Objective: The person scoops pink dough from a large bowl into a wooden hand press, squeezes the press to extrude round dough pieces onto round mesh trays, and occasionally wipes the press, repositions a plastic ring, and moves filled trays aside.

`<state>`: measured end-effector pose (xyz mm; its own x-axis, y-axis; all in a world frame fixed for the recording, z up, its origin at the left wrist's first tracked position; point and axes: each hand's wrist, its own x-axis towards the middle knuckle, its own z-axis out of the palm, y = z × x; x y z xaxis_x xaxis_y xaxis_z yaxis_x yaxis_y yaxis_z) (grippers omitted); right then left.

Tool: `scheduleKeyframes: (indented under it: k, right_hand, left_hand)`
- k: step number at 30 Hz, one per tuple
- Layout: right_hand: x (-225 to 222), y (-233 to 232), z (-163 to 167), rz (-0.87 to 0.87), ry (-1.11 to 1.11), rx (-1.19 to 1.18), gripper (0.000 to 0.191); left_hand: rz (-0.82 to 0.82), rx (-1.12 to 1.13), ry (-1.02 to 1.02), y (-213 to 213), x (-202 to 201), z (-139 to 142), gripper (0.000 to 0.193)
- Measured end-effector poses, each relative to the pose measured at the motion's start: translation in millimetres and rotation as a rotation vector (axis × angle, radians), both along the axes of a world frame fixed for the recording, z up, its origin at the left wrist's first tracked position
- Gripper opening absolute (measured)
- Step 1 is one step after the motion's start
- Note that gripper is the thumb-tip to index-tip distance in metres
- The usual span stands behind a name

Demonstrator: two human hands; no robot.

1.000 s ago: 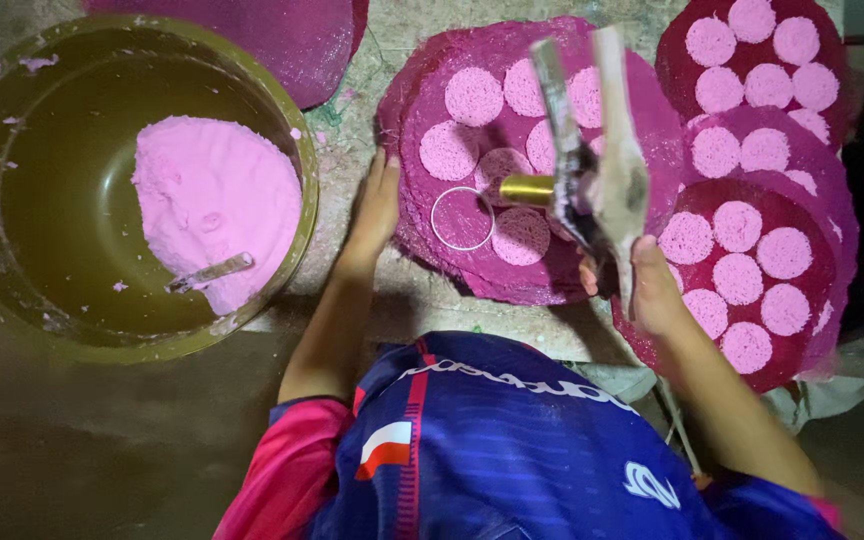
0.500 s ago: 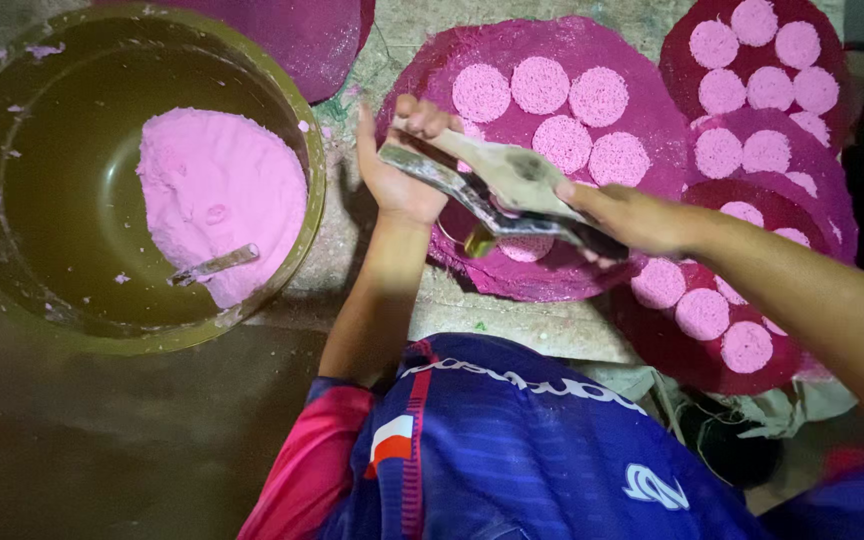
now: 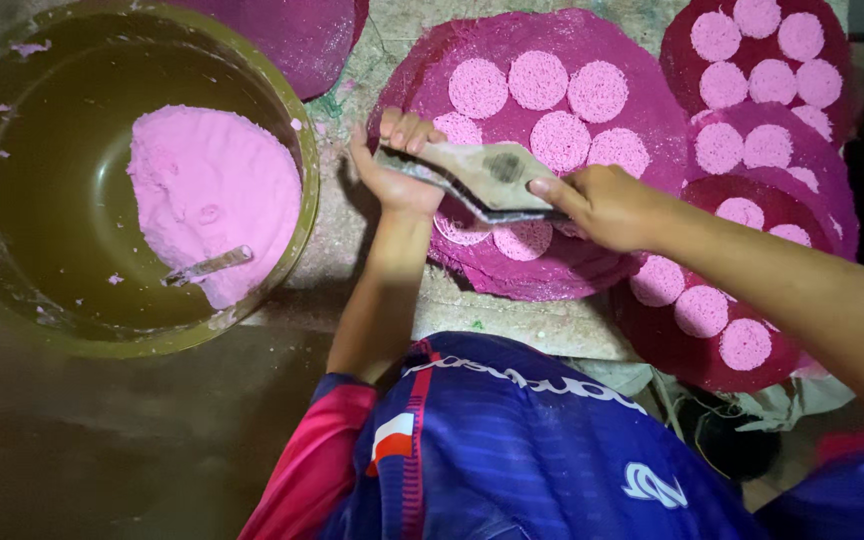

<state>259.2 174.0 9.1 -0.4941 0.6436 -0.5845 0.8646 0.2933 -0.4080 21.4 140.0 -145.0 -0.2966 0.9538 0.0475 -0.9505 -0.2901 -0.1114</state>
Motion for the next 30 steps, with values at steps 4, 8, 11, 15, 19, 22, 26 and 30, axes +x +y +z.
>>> scheduleKeyframes:
  k: [4, 8, 11, 15, 19, 22, 26, 30]
  right_hand:
    - [-4, 2, -2, -0.006, 0.032, 0.148, 0.069]
    - [-18, -3, -17, 0.031, 0.161, 0.199, 0.065]
    - [-26, -11, -28, 0.063, 0.179, 0.184, 0.065]
    - [-23, -17, -27, 0.073, 0.264, 0.085, 0.064]
    - [-11, -7, -14, -0.003, 0.011, 0.016, 0.069]
    - [-11, -4, -11, -0.020, 0.043, 0.102, 0.065]
    - [-15, -7, -16, 0.034, 0.219, 0.204, 0.064]
    - [-11, -2, -21, -0.045, 0.042, 0.104, 0.063]
  left_hand:
    - [0.019, 0.065, 0.093, 19, -7, 8, 0.042]
    - [0.063, 0.013, 0.213, 17, -27, 24, 0.043]
    - [0.108, -0.040, 0.273, 4, -39, 33, 0.043]
    - [0.094, -0.191, 0.199, -6, -32, 36, 0.047]
    - [0.094, -0.349, 0.134, 5, -7, 36, 0.046]
    - [0.070, -0.377, 0.072, 19, -8, 39, 0.046]
    - [0.068, -0.302, 0.163, 22, -22, 40, 0.039]
    - [0.112, -0.332, 0.197, 26, -17, 43, 0.036]
